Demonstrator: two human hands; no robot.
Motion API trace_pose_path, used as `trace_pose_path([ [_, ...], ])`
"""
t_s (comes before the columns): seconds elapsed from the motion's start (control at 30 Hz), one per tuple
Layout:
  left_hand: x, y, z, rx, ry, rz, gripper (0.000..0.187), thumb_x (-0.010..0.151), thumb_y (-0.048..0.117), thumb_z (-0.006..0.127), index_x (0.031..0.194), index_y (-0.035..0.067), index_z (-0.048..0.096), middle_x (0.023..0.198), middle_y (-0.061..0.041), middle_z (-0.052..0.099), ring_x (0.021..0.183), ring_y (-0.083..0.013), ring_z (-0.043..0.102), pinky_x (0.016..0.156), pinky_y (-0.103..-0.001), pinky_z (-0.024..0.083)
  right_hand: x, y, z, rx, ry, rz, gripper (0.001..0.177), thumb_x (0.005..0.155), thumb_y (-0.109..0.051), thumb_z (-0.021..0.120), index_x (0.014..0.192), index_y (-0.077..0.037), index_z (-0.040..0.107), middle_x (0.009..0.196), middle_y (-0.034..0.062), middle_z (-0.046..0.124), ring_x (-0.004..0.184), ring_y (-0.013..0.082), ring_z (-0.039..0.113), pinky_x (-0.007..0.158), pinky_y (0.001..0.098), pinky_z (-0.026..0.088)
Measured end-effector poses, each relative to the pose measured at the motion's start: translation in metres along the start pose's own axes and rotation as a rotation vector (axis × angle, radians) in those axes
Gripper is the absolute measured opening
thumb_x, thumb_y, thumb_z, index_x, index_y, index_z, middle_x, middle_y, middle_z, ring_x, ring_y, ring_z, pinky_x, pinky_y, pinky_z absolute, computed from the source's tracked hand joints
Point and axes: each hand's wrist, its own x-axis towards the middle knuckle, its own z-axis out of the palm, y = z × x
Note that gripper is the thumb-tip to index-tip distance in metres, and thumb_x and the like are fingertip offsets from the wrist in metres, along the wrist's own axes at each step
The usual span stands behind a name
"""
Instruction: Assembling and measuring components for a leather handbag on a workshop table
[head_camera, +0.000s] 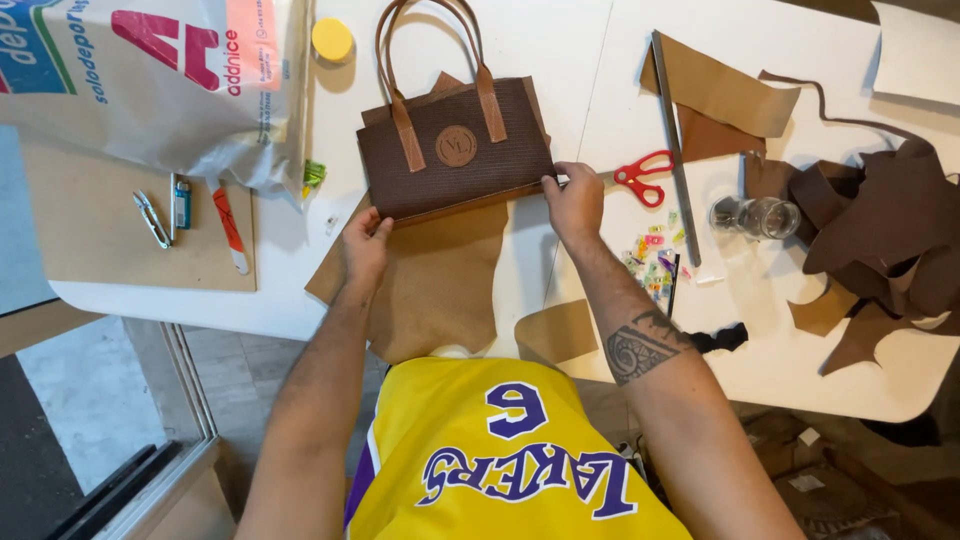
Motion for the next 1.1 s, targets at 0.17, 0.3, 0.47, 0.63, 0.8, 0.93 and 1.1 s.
trace_pose_path([
  [0.17, -0.006, 0.0, -0.004, -0.035, -0.001, 0.054, 0.022, 0.1, 0.007, 0.071, 0.122, 0.007, 0.071, 0.112, -0.01, 0.072, 0.11, -0.0189, 0.064, 0.097, -0.039, 0.054, -0.026, 0.018, 0.013, 0.32, 0.043, 0.194, 0.033, 0.093, -0.017, 0.075, 0.12, 0.001, 0.069, 0.091, 0.008, 0.064, 0.061, 0.0177, 0.071, 0.064, 0.0343, 0.058],
  [0.3, -0.022, 0.003, -0.013, -0.017, -0.009, 0.051, 0.019, 0.099, 0.007, 0.071, 0.117, 0.013, 0.074, 0.109, -0.005, 0.073, 0.111, -0.016, 0.065, 0.097, -0.037, 0.054, -0.053, 0.019, 0.004, 0.444, -0.041, 0.23, 0.025, 0.098, -0.018, 0.07, 0.116, 0.0, 0.071, 0.089, 0.0087, 0.067, 0.056, 0.0165, 0.071, 0.054, 0.0288, 0.055],
  [0.47, -0.049, -0.008, -0.037, 0.061, -0.065, -0.005, 0.019, 0.098, 0.008, 0.074, 0.116, 0.004, 0.074, 0.11, -0.015, 0.072, 0.113, -0.0301, 0.068, 0.097, -0.044, 0.055, -0.094, 0.041, 0.0, 0.611, -0.148, 0.183, 0.007, 0.097, -0.005, 0.067, 0.101, 0.001, 0.066, 0.093, 0.0138, 0.062, 0.06, 0.0222, 0.072, 0.051, 0.0261, 0.05],
  [0.63, -0.057, -0.101, -0.056, 0.146, -0.094, -0.091, 0.021, 0.096, 0.031, 0.081, 0.103, 0.01, 0.079, 0.101, -0.01, 0.075, 0.1, -0.0251, 0.072, 0.082, -0.038, 0.059, -0.155, 0.072, 0.007, 0.628, -0.226, 0.211, 0.01, 0.095, -0.004, 0.071, 0.099, 0.003, 0.066, 0.091, 0.0165, 0.063, 0.063, 0.0248, 0.073, 0.057, 0.0291, 0.053],
  [0.8, -0.081, -0.144, -0.081, 0.142, -0.13, -0.176, 0.027, 0.095, 0.039, 0.081, 0.089, 0.012, 0.082, 0.085, -0.002, 0.071, 0.081, -0.0153, 0.069, 0.06, -0.031, 0.061, -0.204, 0.051, -0.011, 0.489, -0.322, 0.266, 0.024, 0.099, -0.021, 0.072, 0.085, -0.002, 0.073, 0.063, 0.0133, 0.069, 0.053, 0.0195, 0.07, 0.052, 0.0266, 0.049],
  [0.93, -0.112, -0.119, -0.094, 0.431, -0.239, -0.095, 0.037, 0.093, 0.047, 0.078, 0.082, 0.012, 0.081, 0.086, -0.008, 0.069, 0.083, -0.0244, 0.067, 0.072, -0.04, 0.053, -0.229, 0.065, 0.001, 0.576, -0.497, 0.522, 0.036, 0.098, -0.027, 0.072, 0.108, 0.007, 0.067, 0.078, 0.0221, 0.068, 0.045, 0.0216, 0.068, 0.041, 0.0285, 0.054],
  [1.1, -0.125, -0.078, -0.086, 0.637, -0.289, -0.096, 0.033, 0.092, 0.044, 0.077, 0.098, 0.012, 0.082, 0.094, -0.009, 0.076, 0.088, -0.0301, 0.073, 0.075, -0.04, 0.057, -0.236, 0.076, 0.017, 0.528, -0.553, 0.523, 0.044, 0.097, -0.026, 0.072, 0.119, 0.01, 0.062, 0.113, 0.0283, 0.064, 0.048, 0.0226, 0.071, 0.044, 0.0316, 0.056],
])
